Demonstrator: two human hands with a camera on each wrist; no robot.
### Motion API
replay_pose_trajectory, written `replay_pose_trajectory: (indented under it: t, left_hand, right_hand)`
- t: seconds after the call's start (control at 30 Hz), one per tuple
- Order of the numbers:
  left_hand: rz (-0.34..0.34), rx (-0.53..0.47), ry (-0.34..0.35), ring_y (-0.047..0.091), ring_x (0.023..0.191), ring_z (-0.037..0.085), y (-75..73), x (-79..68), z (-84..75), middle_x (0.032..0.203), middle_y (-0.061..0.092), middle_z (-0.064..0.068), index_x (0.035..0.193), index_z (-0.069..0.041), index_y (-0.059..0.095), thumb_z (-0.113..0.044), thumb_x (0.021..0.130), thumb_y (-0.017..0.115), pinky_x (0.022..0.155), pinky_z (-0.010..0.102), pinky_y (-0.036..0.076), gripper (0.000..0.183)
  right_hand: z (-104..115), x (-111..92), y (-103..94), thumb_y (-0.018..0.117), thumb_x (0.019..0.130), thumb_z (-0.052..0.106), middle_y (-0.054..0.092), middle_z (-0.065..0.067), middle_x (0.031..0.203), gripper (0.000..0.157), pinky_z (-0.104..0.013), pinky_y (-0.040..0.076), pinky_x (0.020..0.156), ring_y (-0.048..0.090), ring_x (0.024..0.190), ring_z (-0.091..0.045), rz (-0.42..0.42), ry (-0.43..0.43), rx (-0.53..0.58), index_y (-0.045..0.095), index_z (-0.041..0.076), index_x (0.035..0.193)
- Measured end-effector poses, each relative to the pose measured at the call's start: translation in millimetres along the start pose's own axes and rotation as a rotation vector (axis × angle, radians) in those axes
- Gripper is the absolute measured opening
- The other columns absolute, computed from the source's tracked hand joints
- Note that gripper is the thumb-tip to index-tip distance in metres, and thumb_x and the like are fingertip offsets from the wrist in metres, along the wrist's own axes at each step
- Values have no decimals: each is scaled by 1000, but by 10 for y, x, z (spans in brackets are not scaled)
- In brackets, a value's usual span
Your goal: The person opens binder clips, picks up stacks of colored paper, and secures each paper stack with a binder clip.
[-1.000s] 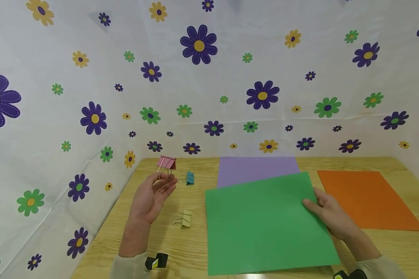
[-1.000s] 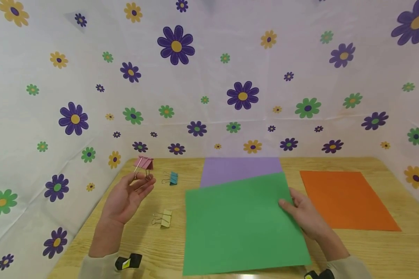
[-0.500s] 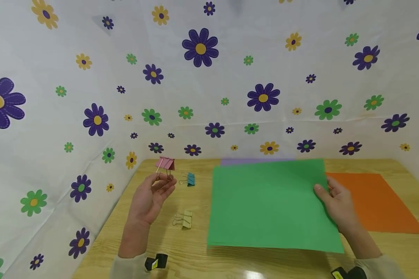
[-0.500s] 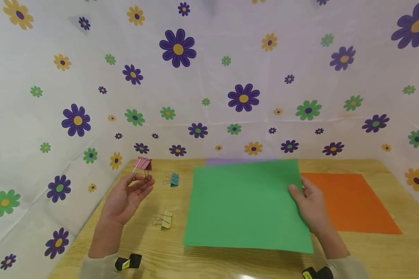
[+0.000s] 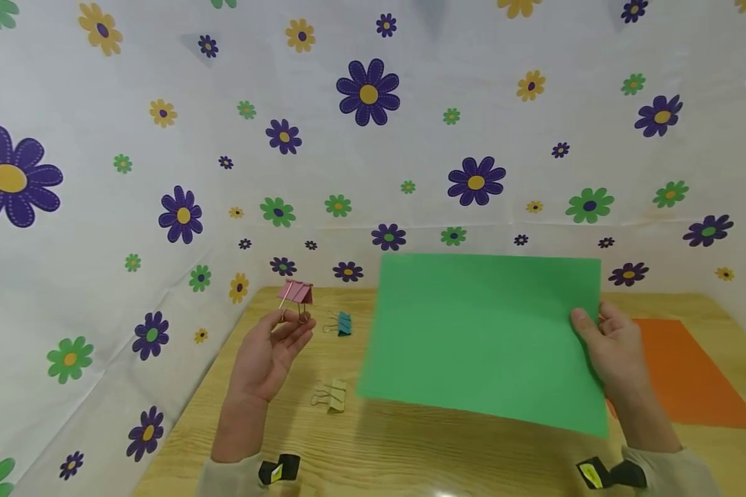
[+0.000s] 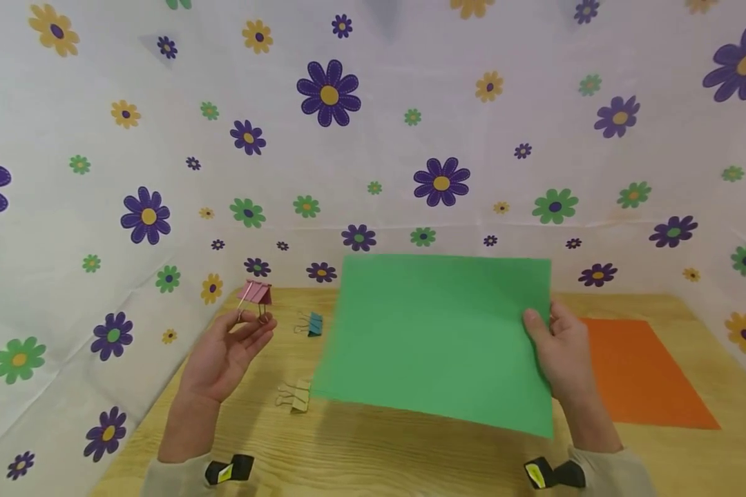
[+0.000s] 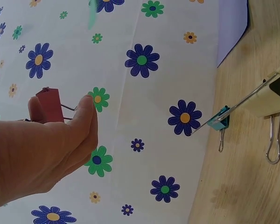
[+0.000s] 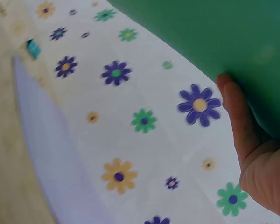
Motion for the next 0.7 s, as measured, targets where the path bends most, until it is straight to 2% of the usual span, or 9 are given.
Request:
replay_pose_trajectory:
  t: [0.2, 0.3, 0.53, 0.7]
  left_hand:
    - [-4, 9, 10, 57, 120, 29, -14, -7, -28, 124, 54, 16, 99, -3, 53, -23, 108, 39, 105, 33, 46, 26]
    - [-5, 23, 6, 57, 121, 30, 3, 7, 1, 126, 52, 17, 99, -3, 52, -23, 108, 39, 105, 33, 46, 26]
    - [7, 61, -10, 56, 123, 30, 19, 24, 70, 127, 50, 16, 101, -2, 52, -23, 109, 38, 104, 33, 47, 27]
    - [27, 121, 16, 56, 122, 30, 46, 32, 86, 125, 51, 15, 103, 0, 53, -24, 108, 40, 104, 32, 46, 28]
  right_hand:
    - [151, 14, 67, 54, 102, 14, 73, 12, 88, 30, -22, 56, 54, 69, 65, -5, 10, -102, 125, 57, 28, 128]
    - [170, -9, 14, 53, 102, 12, 74, 10, 90, 29, -24, 56, 53, 70, 65, -6, 24, -120, 165, 58, 28, 126]
    - [199, -23, -144, 52, 102, 8, 74, 11, 98, 33, -22, 56, 55, 71, 68, -6, 33, -184, 184, 60, 25, 129]
    - [245, -6, -197, 49, 103, 5, 74, 6, 101, 36, -23, 57, 57, 72, 70, -8, 100, -223, 213, 59, 21, 133]
Point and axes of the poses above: each hand's wrist, its own x-axis towards the middle knuckle, its own y-axis out of the palm, z = x × y, the point moved 5 cm from there along x, towards the middle knuckle
